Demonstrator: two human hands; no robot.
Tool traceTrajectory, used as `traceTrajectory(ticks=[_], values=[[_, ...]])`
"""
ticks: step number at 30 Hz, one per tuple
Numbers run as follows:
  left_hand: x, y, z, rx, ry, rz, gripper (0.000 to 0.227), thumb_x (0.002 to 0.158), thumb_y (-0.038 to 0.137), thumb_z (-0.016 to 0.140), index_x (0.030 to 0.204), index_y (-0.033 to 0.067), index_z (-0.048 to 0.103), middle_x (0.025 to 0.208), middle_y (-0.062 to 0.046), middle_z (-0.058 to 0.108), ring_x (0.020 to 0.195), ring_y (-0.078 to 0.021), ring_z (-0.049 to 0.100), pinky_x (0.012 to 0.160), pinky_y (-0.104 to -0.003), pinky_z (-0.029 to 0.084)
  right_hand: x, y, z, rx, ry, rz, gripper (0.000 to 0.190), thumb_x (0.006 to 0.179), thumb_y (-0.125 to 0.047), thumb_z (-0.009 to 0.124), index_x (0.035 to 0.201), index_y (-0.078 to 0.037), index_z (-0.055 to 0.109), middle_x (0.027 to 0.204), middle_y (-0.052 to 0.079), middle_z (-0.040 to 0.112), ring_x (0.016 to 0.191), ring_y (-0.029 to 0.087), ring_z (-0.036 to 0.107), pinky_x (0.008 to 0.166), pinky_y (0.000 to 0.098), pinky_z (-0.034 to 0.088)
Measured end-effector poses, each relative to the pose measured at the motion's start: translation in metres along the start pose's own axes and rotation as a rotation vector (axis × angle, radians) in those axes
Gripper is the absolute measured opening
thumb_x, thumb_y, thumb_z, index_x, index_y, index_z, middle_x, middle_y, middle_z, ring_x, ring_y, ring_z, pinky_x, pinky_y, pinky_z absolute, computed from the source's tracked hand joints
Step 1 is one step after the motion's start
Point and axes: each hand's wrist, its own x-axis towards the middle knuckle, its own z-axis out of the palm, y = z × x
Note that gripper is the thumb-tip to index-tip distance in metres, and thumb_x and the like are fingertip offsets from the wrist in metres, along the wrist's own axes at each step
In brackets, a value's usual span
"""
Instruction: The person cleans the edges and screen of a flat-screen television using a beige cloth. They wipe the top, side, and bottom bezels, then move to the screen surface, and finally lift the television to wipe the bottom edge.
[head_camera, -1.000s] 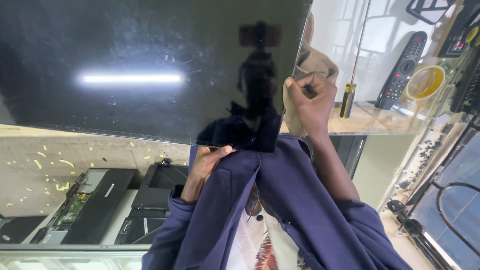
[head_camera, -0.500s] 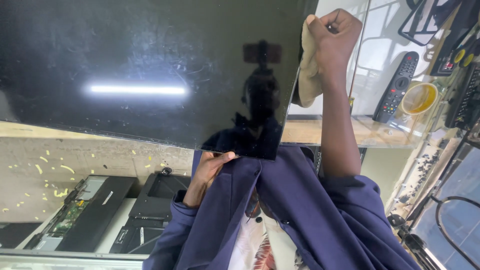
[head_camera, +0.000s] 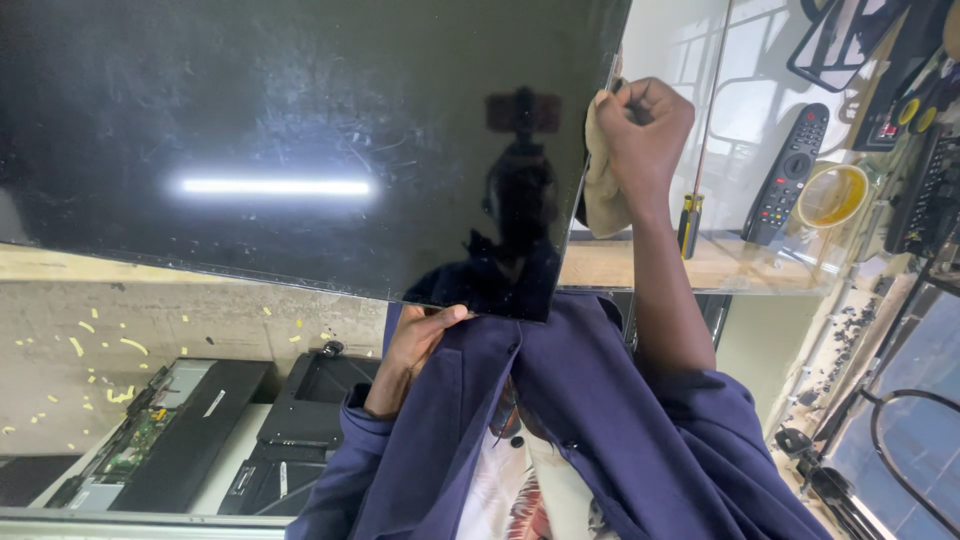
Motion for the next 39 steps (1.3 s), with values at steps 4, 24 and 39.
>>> traceTrajectory(ticks=[4,24,39], values=[[0.002,0.001,0.004,0.013,0.01,0.031,0.051,0.073,-0.01,0.072,0.121,-0.0028,0.056,0.091,-0.021,0.069,0.079,-0.0318,0.07,0.077,-0.043,0.06,0.028,-0.01,0.003,-0.151,0.057,-0.022,0.016,0.082,-0.007,0.068,0.067,-0.011,0.063,0.061,-0.005,0.058,0.055,0.002,0.05,0.05,0.0193,0.041],[-0.005,0.008,0.023,0.134,0.052,0.009,0.017,0.074,-0.004,0.074,0.088,-0.0081,0.066,0.078,-0.021,0.071,0.07,-0.0265,0.071,0.068,-0.035,0.061,0.044,0.041,-0.004,-0.256,0.006,-0.222,0.021,0.089,-0.001,0.072,0.074,-0.01,0.059,0.069,-0.002,0.057,0.067,0.008,0.053,0.056,0.026,0.038],[0.007,-0.002,0.014,0.073,0.013,0.046,0.034,0.072,-0.009,0.074,0.104,-0.0053,0.063,0.084,-0.017,0.07,0.075,-0.0282,0.071,0.073,-0.039,0.061,-0.07,0.037,-0.014,-0.073,-0.103,0.026,0.026,0.096,-0.001,0.061,0.077,-0.012,0.048,0.07,-0.005,0.045,0.066,0.003,0.04,0.059,0.0212,0.033]])
